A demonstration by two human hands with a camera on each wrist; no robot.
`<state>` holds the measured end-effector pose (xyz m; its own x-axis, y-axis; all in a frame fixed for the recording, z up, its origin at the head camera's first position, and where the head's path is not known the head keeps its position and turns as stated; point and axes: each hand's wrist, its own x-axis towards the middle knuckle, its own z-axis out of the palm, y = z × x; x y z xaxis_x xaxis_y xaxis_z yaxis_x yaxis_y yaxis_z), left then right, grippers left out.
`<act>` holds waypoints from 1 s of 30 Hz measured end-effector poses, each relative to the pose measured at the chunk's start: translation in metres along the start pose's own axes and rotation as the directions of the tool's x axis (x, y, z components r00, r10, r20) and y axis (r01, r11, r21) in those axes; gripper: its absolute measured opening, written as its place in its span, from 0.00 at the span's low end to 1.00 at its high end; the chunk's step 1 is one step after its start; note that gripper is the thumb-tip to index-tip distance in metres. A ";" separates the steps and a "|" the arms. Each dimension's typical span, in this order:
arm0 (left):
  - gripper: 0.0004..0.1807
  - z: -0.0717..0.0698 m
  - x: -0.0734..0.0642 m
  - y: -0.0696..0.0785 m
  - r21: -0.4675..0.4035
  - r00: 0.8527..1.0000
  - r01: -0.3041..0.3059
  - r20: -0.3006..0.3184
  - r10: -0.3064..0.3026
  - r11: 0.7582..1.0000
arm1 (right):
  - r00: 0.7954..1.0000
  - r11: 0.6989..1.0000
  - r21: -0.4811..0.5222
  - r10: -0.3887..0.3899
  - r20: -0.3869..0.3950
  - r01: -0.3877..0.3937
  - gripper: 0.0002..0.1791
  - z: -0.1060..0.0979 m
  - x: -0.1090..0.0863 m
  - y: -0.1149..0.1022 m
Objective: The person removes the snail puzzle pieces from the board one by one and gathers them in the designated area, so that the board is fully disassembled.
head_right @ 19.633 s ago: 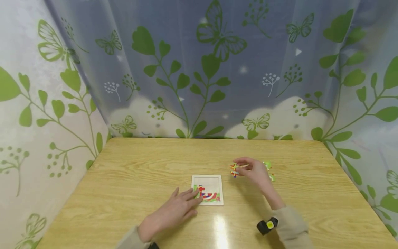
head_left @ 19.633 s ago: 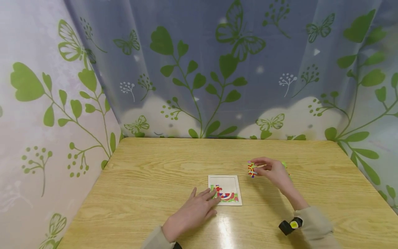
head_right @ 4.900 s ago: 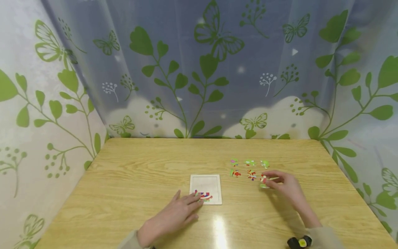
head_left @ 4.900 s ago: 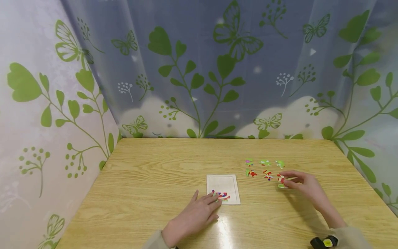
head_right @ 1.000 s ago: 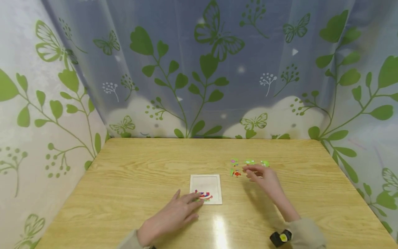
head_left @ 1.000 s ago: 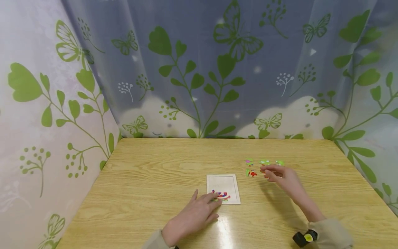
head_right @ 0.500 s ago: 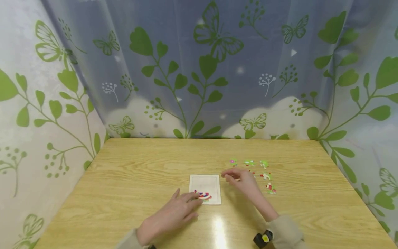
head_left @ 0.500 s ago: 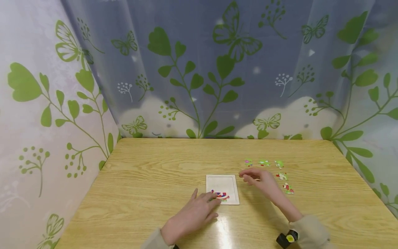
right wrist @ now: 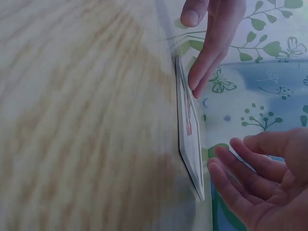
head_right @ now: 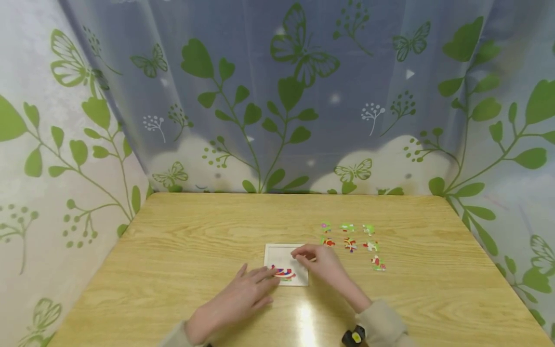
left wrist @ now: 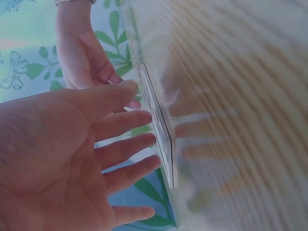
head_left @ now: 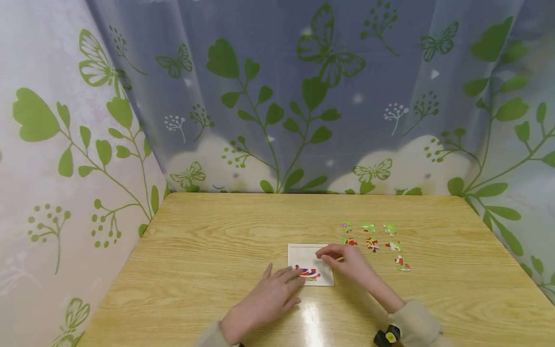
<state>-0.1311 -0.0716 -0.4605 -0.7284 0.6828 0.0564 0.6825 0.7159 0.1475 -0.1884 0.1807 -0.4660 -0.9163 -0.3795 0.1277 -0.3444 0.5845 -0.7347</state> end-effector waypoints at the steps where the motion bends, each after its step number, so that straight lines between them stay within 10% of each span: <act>1: 0.24 0.000 -0.001 0.000 0.000 1.000 0.003 0.006 -0.003 1.000 | 1.000 1.000 -0.001 -0.008 0.008 0.008 0.10 0.001 0.000 0.000; 30: 0.26 0.000 -0.003 -0.001 -0.001 0.999 0.016 0.051 -0.016 1.000 | 0.998 0.998 0.067 -0.005 0.069 0.001 0.07 0.020 0.002 -0.006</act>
<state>-0.1300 -0.0740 -0.4613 -0.7351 0.6779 0.0037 0.6708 0.7265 0.1492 -0.1841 0.1620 -0.4750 -0.8982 -0.4312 0.0854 -0.3308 0.5350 -0.7774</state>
